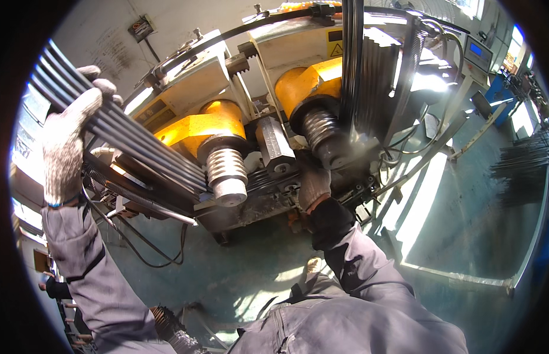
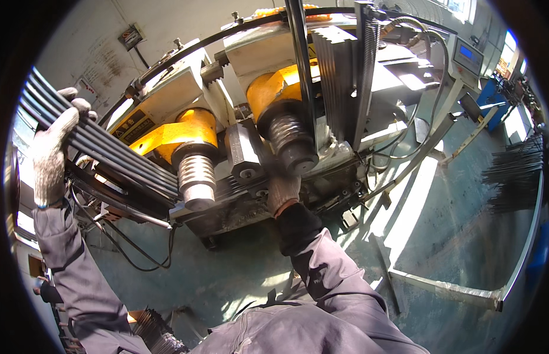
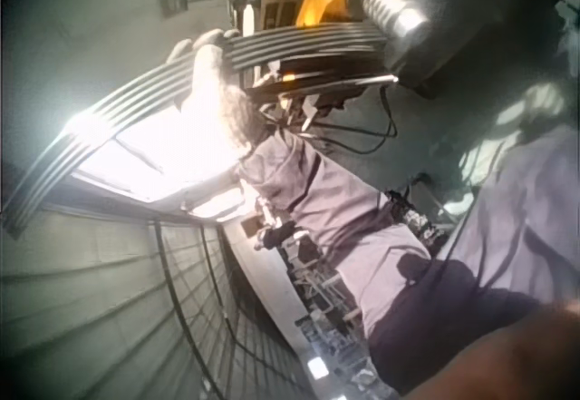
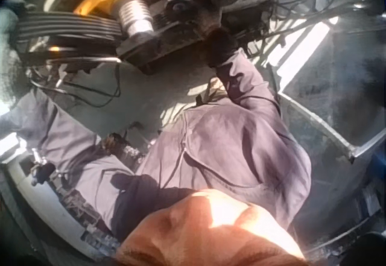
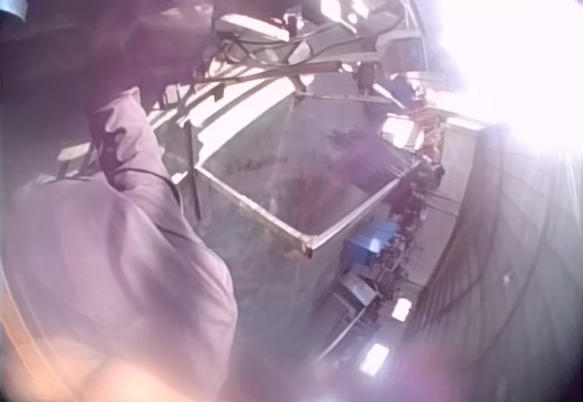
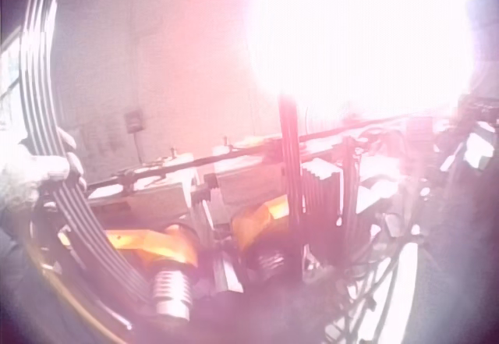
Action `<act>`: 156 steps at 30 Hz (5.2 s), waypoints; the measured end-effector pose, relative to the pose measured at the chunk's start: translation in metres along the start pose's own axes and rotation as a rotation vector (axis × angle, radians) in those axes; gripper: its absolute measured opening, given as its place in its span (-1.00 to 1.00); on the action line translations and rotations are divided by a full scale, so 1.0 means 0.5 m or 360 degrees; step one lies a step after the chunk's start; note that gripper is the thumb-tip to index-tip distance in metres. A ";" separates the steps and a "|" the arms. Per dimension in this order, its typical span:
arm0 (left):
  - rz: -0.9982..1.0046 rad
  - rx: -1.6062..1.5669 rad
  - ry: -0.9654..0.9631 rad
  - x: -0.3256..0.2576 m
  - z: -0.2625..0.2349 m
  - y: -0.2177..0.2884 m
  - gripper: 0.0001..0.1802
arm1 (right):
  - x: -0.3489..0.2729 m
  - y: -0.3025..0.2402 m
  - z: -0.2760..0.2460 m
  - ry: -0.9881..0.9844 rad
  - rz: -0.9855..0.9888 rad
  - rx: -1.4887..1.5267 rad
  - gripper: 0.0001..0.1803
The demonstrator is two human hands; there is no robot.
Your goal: The person repeatedly picks up bundles of long metal rods from a floor stack and feeds them into a bending machine. The rods are guided through rollers and emerge as curved pieces, which are then placed into a collection rack. The process is repeated continuously throughout the clip.
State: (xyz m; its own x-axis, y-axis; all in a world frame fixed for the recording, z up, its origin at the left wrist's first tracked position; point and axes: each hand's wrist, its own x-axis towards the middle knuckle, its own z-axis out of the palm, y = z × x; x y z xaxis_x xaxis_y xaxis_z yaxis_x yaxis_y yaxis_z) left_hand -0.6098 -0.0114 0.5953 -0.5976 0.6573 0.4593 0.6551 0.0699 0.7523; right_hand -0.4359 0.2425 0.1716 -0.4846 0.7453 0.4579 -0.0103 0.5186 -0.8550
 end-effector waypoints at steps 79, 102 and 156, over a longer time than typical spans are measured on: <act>-0.2393 -0.0904 0.2719 -2.387 0.032 -0.039 -0.63 | -1.802 -0.793 0.863 -0.2742 -0.1212 -0.0818 0.28; -0.2217 -0.1049 0.3076 -2.169 -0.561 -0.278 -0.57 | -1.887 -0.808 1.189 -0.3551 -0.1361 -0.0944 -0.59; -0.0488 -0.1914 0.0865 -0.961 -0.372 -0.335 -0.68 | -0.487 -0.168 -0.161 0.0143 0.1175 0.1989 -0.77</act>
State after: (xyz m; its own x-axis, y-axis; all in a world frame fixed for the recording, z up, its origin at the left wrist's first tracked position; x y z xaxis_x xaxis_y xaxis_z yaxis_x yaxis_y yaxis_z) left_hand -0.5187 -0.4786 0.3365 -0.9343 0.3369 0.1164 -0.1754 -0.7189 0.6727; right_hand -0.2465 0.0512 0.1515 -0.6619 0.7230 -0.1979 -0.5504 -0.6479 -0.5265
